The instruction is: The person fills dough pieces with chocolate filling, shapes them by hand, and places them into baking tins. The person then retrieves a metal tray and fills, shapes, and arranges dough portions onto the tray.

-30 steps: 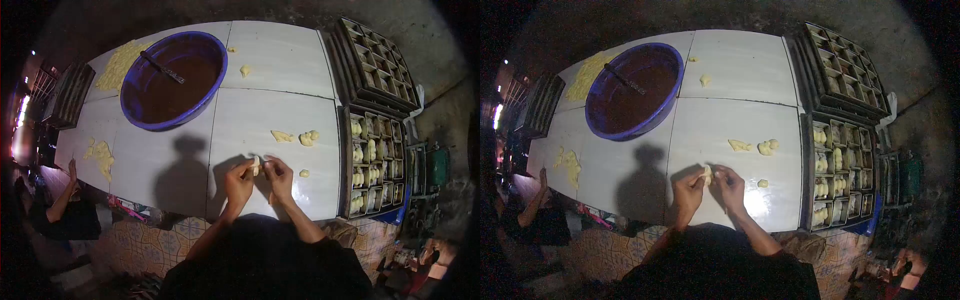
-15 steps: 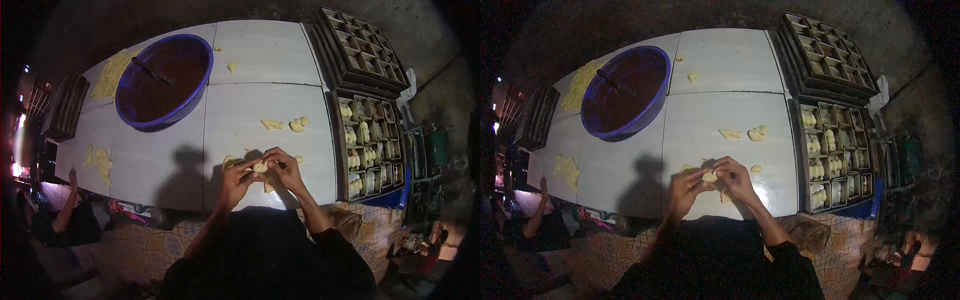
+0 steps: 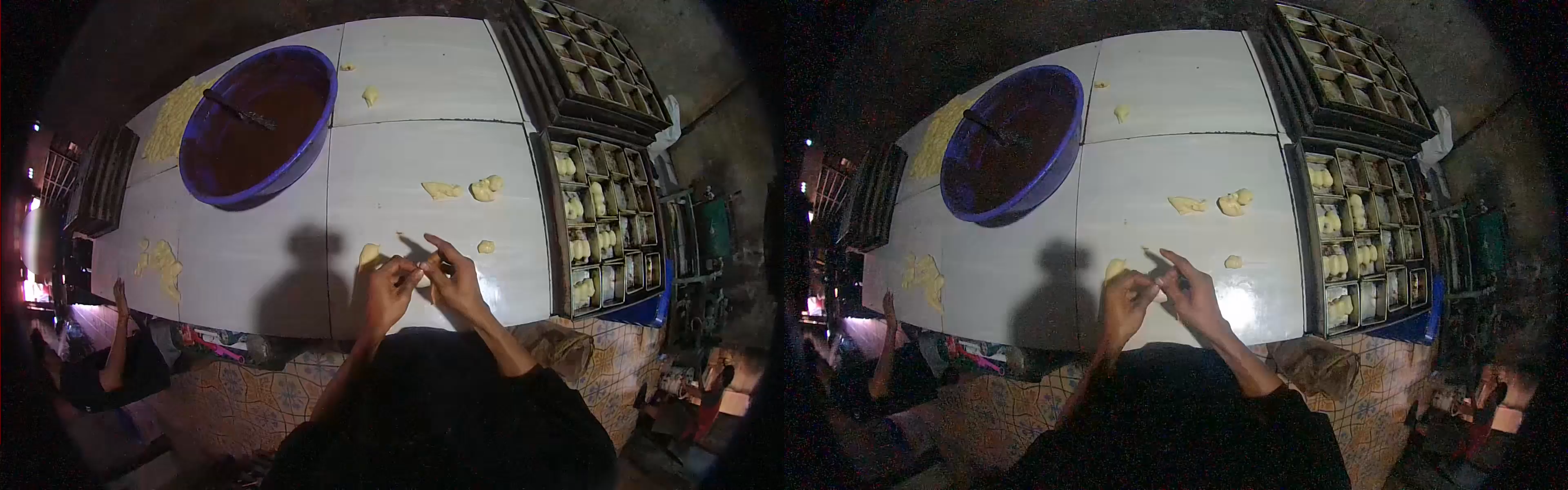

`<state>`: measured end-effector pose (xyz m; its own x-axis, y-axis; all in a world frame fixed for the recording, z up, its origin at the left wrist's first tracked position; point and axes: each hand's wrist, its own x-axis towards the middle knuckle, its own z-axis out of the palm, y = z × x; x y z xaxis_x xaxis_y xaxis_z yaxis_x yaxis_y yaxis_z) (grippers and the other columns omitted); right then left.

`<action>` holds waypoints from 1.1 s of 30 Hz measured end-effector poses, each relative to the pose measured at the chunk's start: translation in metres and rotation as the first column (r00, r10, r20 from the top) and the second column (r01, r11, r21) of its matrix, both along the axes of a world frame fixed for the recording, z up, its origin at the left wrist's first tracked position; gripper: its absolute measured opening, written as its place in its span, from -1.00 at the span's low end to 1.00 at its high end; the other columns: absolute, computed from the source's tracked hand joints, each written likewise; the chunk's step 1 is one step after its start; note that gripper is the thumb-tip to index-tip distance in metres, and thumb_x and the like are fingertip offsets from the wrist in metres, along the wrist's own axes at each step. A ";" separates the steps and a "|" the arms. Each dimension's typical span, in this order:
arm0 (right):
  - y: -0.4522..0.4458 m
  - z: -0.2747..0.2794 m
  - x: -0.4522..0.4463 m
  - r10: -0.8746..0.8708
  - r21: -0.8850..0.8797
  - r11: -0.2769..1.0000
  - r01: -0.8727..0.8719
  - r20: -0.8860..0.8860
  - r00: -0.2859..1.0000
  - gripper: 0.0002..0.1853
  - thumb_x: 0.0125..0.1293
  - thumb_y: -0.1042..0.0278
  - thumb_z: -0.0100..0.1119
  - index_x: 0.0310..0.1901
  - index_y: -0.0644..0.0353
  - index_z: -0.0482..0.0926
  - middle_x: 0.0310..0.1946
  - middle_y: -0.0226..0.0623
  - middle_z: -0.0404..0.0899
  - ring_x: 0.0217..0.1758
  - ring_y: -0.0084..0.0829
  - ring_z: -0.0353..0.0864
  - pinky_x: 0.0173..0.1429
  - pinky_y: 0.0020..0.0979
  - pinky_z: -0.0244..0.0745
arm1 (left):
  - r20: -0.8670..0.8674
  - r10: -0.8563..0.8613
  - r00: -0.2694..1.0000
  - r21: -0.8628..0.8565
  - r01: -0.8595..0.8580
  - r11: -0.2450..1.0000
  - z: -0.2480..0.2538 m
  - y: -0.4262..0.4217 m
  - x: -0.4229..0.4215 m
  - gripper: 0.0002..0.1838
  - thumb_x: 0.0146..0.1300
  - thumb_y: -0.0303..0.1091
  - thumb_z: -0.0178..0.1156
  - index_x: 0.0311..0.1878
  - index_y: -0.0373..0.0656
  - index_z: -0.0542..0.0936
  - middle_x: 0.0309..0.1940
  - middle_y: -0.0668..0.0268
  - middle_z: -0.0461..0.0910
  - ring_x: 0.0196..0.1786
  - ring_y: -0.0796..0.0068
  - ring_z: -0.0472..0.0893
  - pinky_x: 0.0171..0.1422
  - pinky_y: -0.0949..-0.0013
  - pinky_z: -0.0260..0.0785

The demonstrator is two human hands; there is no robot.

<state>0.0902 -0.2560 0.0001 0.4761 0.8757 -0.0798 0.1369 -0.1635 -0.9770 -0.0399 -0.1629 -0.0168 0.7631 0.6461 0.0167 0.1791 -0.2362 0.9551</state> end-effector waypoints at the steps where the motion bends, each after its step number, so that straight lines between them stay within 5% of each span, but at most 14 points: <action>1: 0.004 -0.001 0.000 -0.051 0.053 0.997 0.049 0.025 0.998 -0.54 0.36 0.44 0.11 0.29 0.18 0.37 -0.19 -0.24 0.52 -0.29 -0.51 0.52 -0.22 -0.46 0.48 | 0.103 0.005 0.995 -0.105 0.006 0.994 -0.001 0.001 0.000 -0.67 0.24 -0.56 0.23 0.04 -0.29 0.41 -0.28 0.29 0.50 -0.22 0.54 0.58 -0.19 0.49 0.45; 3: 0.004 -0.008 0.020 0.233 -0.123 0.945 -0.302 -0.391 0.890 -0.41 0.38 0.36 0.10 0.40 0.14 0.19 -0.14 -0.23 0.53 -0.24 -0.52 0.55 -0.19 -0.47 0.50 | 0.299 0.044 0.953 -0.299 0.050 0.953 0.003 0.004 0.001 -0.64 0.20 -0.62 0.22 0.06 -0.27 0.40 -0.22 0.26 0.48 -0.24 0.53 0.58 -0.19 0.47 0.47; 5: 0.007 -0.020 0.025 0.440 0.009 0.861 -0.509 -0.516 0.735 -0.42 0.37 0.37 0.12 0.39 0.13 0.22 -0.09 -0.21 0.55 -0.22 -0.53 0.54 -0.19 -0.49 0.49 | 0.451 0.089 0.888 -0.389 0.106 0.915 -0.001 0.004 0.000 -0.57 0.11 -0.72 0.19 0.07 -0.28 0.40 -0.03 0.21 0.40 -0.01 0.45 0.53 0.08 0.42 0.43; 7: 0.014 -0.023 0.017 0.255 0.003 0.967 -0.256 -0.118 0.960 -0.36 0.19 0.59 0.18 0.34 0.16 0.30 0.01 -0.24 0.58 -0.09 -0.48 0.59 -0.01 -0.46 0.51 | 0.410 0.115 0.905 -0.215 -0.026 0.976 -0.003 0.005 0.000 -0.53 0.07 -0.74 0.19 0.08 -0.28 0.40 0.05 0.19 0.36 0.14 0.42 0.46 0.22 0.40 0.36; 9: 0.024 -0.046 0.022 0.102 0.040 0.994 -0.098 -0.121 0.987 -0.30 0.12 0.62 0.21 0.35 0.18 0.28 0.03 -0.22 0.57 0.01 -0.47 0.57 0.10 -0.45 0.47 | 0.251 0.301 0.920 -0.310 -0.218 0.925 -0.003 0.005 -0.003 -0.55 0.09 -0.69 0.17 0.09 -0.27 0.42 0.05 0.22 0.40 0.20 0.46 0.39 0.31 0.43 0.25; 11: 0.018 -0.059 0.025 0.067 0.080 0.996 -0.047 -0.259 0.964 -0.32 0.11 0.59 0.25 0.32 0.20 0.32 0.07 -0.13 0.53 0.09 -0.32 0.54 0.17 -0.40 0.44 | 0.273 0.365 0.890 -0.349 -0.262 0.900 -0.011 0.011 -0.006 -0.64 0.14 -0.65 0.15 0.04 -0.27 0.45 0.02 0.25 0.43 0.13 0.47 0.44 0.24 0.42 0.31; 13: 0.004 -0.057 0.026 -0.059 0.109 0.994 0.029 0.283 0.957 -0.37 0.12 0.54 0.27 0.29 0.20 0.37 0.13 -0.06 0.46 0.12 -0.17 0.51 0.21 -0.30 0.41 | 0.136 0.400 0.906 -0.237 -0.362 0.902 -0.002 0.015 -0.017 -0.80 0.17 -0.56 0.14 -0.11 -0.28 0.53 -0.11 0.25 0.51 0.00 0.45 0.51 0.12 0.40 0.37; 17: -0.035 -0.027 0.008 0.166 -0.102 0.986 -0.130 0.588 0.792 -0.53 0.08 0.39 0.35 0.08 0.16 0.56 0.10 -0.09 0.44 0.16 -0.09 0.40 0.19 -0.24 0.39 | 0.161 0.496 0.853 -0.334 -0.426 0.841 -0.033 0.011 -0.025 -0.89 0.12 -0.50 0.16 -0.30 -0.33 0.58 -0.27 0.17 0.55 -0.15 0.39 0.56 0.03 0.39 0.41; 19: -0.041 -0.049 0.003 0.319 -0.165 0.948 -0.274 0.520 0.793 -0.59 0.06 0.44 0.36 0.02 0.16 0.62 0.04 -0.12 0.45 0.11 -0.08 0.41 0.14 -0.22 0.43 | 0.102 0.432 0.896 -0.302 -0.386 0.872 -0.042 0.008 -0.026 -0.91 0.13 -0.54 0.14 -0.30 -0.33 0.58 -0.27 0.17 0.55 -0.18 0.41 0.56 0.00 0.41 0.42; 20: -0.047 -0.059 0.003 0.302 -0.160 0.953 -0.257 0.440 0.846 -0.59 0.06 0.48 0.36 0.02 0.18 0.62 0.01 -0.15 0.45 0.10 -0.13 0.43 0.13 -0.25 0.44 | 0.142 0.319 0.937 -0.265 -0.275 0.924 -0.051 0.005 -0.029 -0.87 0.33 -0.51 0.10 -0.11 -0.30 0.56 -0.26 0.31 0.60 -0.17 0.58 0.57 -0.01 0.49 0.41; 23: -0.027 -0.017 0.001 0.071 0.029 0.996 -0.079 0.194 0.978 -0.57 0.04 0.55 0.37 0.02 0.22 0.62 0.02 -0.27 0.41 0.08 -0.30 0.49 0.13 -0.34 0.48 | 0.098 0.204 0.974 -0.307 -0.166 0.937 -0.007 -0.007 -0.023 -0.74 0.35 -0.43 0.13 0.05 -0.31 0.55 -0.15 0.26 0.60 -0.07 0.53 0.58 0.08 0.46 0.41; 24: -0.021 0.001 0.001 0.063 0.059 0.996 -0.065 0.042 0.997 -0.56 0.10 0.40 0.42 0.06 0.19 0.61 0.11 -0.26 0.33 0.08 -0.31 0.49 0.17 -0.33 0.46 | 0.146 0.162 0.976 -0.244 -0.123 0.962 -0.004 -0.008 -0.023 -0.64 0.35 -0.39 0.15 0.18 -0.30 0.50 -0.06 0.22 0.58 0.01 0.48 0.58 0.13 0.44 0.41; 27: -0.006 0.033 -0.002 0.101 0.068 0.993 -0.092 -0.136 0.985 -0.57 0.14 0.44 0.39 0.08 0.21 0.60 0.12 -0.27 0.33 -0.02 -0.47 0.49 0.02 -0.46 0.48 | 0.289 0.176 0.941 -0.138 -0.141 0.980 0.006 -0.015 -0.012 -0.64 0.30 -0.39 0.23 0.12 -0.36 0.53 0.02 0.19 0.56 -0.02 0.52 0.56 0.09 0.47 0.41; 33: 0.029 0.005 -0.011 0.005 0.253 0.968 0.005 -0.039 0.999 -0.69 0.45 0.23 0.03 -0.03 0.28 0.65 -0.03 -0.34 0.36 -0.03 -0.53 0.35 0.05 -0.48 0.35 | 0.036 0.387 0.921 -0.402 -0.341 0.850 0.010 -0.013 -0.013 -0.77 0.24 -0.48 0.28 -0.06 -0.36 0.62 -0.04 0.22 0.60 -0.06 0.61 0.57 0.00 0.52 0.42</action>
